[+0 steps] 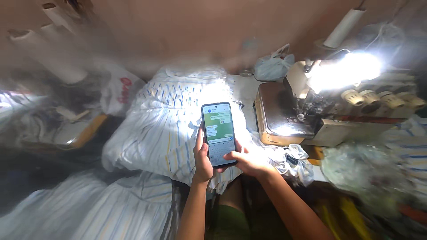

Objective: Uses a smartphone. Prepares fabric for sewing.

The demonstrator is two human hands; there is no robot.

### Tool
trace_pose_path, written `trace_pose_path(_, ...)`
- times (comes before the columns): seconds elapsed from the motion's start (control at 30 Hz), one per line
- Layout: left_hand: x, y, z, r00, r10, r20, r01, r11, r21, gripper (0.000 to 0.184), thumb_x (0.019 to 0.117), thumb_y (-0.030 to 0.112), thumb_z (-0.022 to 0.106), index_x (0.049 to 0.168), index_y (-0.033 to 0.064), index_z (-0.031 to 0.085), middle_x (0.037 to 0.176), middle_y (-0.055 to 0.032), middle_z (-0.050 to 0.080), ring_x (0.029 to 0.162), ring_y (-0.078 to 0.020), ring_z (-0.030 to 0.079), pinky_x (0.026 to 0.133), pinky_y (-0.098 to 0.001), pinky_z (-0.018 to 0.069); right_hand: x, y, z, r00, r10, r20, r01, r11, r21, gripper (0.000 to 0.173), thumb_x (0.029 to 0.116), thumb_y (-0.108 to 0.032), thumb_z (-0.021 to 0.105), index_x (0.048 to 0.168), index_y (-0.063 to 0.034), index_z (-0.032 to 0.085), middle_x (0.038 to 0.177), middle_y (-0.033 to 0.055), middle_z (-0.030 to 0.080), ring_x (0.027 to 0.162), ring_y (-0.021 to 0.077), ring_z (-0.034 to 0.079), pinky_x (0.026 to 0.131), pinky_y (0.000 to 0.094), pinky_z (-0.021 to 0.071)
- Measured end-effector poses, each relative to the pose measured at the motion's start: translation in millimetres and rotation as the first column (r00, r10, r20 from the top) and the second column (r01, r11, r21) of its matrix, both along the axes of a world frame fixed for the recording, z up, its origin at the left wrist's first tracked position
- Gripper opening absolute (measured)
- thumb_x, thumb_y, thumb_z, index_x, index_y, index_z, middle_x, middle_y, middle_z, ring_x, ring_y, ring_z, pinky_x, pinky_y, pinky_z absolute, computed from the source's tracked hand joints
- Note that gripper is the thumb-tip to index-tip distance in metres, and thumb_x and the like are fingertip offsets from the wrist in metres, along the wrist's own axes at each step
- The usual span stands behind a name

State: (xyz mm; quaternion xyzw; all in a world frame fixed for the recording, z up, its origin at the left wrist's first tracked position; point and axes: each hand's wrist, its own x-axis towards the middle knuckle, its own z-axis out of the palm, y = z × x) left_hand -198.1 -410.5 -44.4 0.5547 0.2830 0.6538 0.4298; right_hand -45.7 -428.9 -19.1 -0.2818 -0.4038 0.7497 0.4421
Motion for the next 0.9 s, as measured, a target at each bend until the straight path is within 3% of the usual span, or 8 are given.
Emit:
trace_pose_path(0.07, -0.1, 0.5, 0.6, 1.0, -0.014, 0.011, 0.015, 1.0, -0.013, 0.095, 0.0984, 0.055, 0.046, 0.149, -0.0197, 0.015, 0.138, -0.0046, 0.059, 0.118, 0.001, 0.061, 0.102, -0.0214, 0.051, 1.0, 1.3, -2.2, 1.0, 0.014, -0.019, -0.014, 1.0, 0.006, 0.053, 0.091, 0.005, 0.049, 0.139, -0.0091, 0.034, 0.115, 0.0075, 0.07, 0.093, 0.0227, 0.075, 0.074, 0.0388, 0.0656)
trace_pose_path(0.17, -0.3, -1.6, 5.1, 0.999, -0.032, -0.006, 0.032, 0.999, 0.0, 0.076, 0.0916, 0.019, 0.045, 0.148, -0.0199, 0.014, 0.133, -0.0028, 0.06, 0.112, 0.0024, 0.063, 0.098, -0.0201, 0.0534, 2.8, 5.3, -11.7, 0.992, 0.039, -0.117, -0.039, 0.999, -0.004, 0.043, 0.0928, -0.009, 0.049, 0.135, -0.0115, 0.04, 0.112, 0.0063, 0.072, 0.094, 0.0235, 0.075, 0.075, 0.0409, 0.0644)
trace_pose_path(0.23, -1.9, -0.6, 2.8, 0.998, -0.036, -0.042, 0.039, 0.997, 0.071, 0.077, 0.0891, 0.012, 0.051, 0.147, -0.0211, 0.014, 0.133, -0.0032, 0.062, 0.112, 0.0008, 0.064, 0.098, -0.0219, 0.0551, 1.7, 7.2, -16.4, 0.987, 0.016, -0.158, -0.024, 0.999, -0.048, 0.037, 0.0952, -0.016, 0.05, 0.131, -0.0123, 0.043, 0.107, 0.006, 0.074, 0.092, 0.0231, 0.075, 0.073, 0.04, 0.0643)
trace_pose_path(0.37, -0.8, 1.3, 3.1, 0.993, 0.002, -0.115, 0.013, 0.991, 0.13, 0.092, 0.0828, 0.016, 0.066, 0.146, -0.0235, 0.011, 0.129, -0.0063, 0.063, 0.11, 0.0005, 0.065, 0.096, -0.0218, 0.0564, 0.0, 5.7, -8.6, 0.997, -0.052, -0.061, 0.046, 0.993, -0.107, 0.032, 0.0998, -0.01, 0.034, 0.131, -0.0108, 0.043, 0.102, 0.004, 0.073, 0.088, 0.0182, 0.074, 0.072, 0.0349, 0.0637)
trace_pose_path(0.47, -0.4, 2.0, 2.3, 0.985, 0.04, -0.17, -0.014, 0.988, 0.154, 0.098, 0.082, 0.022, 0.071, 0.145, -0.0244, 0.012, 0.128, -0.0092, 0.063, 0.109, 0.0009, 0.066, 0.095, -0.0209, 0.0566, 1.3, 3.4, -6.5, 0.994, -0.052, -0.092, 0.043, 0.994, -0.103, 0.035, 0.0951, -0.01, 0.04, 0.13, -0.0117, 0.043, 0.102, 0.0014, 0.072, 0.09, 0.0156, 0.074, 0.075, 0.034, 0.0631)
trace_pose_path(0.6, 1.3, 2.9, 3.1, 0.97, 0.117, -0.214, -0.085, 0.985, 0.153, 0.093, 0.0771, 0.013, 0.07, 0.145, -0.0241, 0.017, 0.126, -0.0151, 0.063, 0.109, 0.0007, 0.065, 0.094, -0.0195, 0.0553, 2.0, 2.5, -8.3, 0.994, -0.062, -0.093, 0.053, 0.994, -0.098, 0.038, 0.0926, -0.008, 0.044, 0.13, -0.0117, 0.042, 0.101, -0.0001, 0.071, 0.091, 0.0137, 0.073, 0.077, 0.0333, 0.0627)
trace_pose_path(0.8, 0.0, 0.4, 2.6, 0.986, 0.049, -0.159, -0.026, 0.989, 0.143, 0.093, 0.0847, 0.023, 0.068, 0.147, -0.0195, 0.015, 0.126, -0.0046, 0.064, 0.107, 0.0007, 0.066, 0.093, -0.0211, 0.0575, 5.5, 5.8, -15.5, 0.988, -0.014, -0.151, 0.01, 1.0, -0.03, 0.037, 0.0955, -0.019, 0.052, 0.131, -0.0103, 0.046, 0.107, 0.005, 0.074, 0.094, 0.0207, 0.074, 0.079, 0.0392, 0.0636)
trace_pose_path(0.9, -0.8, -1.8, 2.8, 0.995, -0.004, -0.1, 0.014, 0.995, 0.102, 0.082, 0.0887, 0.019, 0.056, 0.148, -0.0182, 0.014, 0.124, -0.0009, 0.066, 0.104, 0.0016, 0.067, 0.092, -0.021, 0.0577, 4.2, 4.6, -12.6, 0.989, 0.005, -0.147, -0.01, 1.0, -0.028, 0.04, 0.0986, -0.027, 0.05, 0.134, -0.0089, 0.043, 0.111, 0.0074, 0.073, 0.097, 0.0237, 0.074, 0.078, 0.0411, 0.0641)
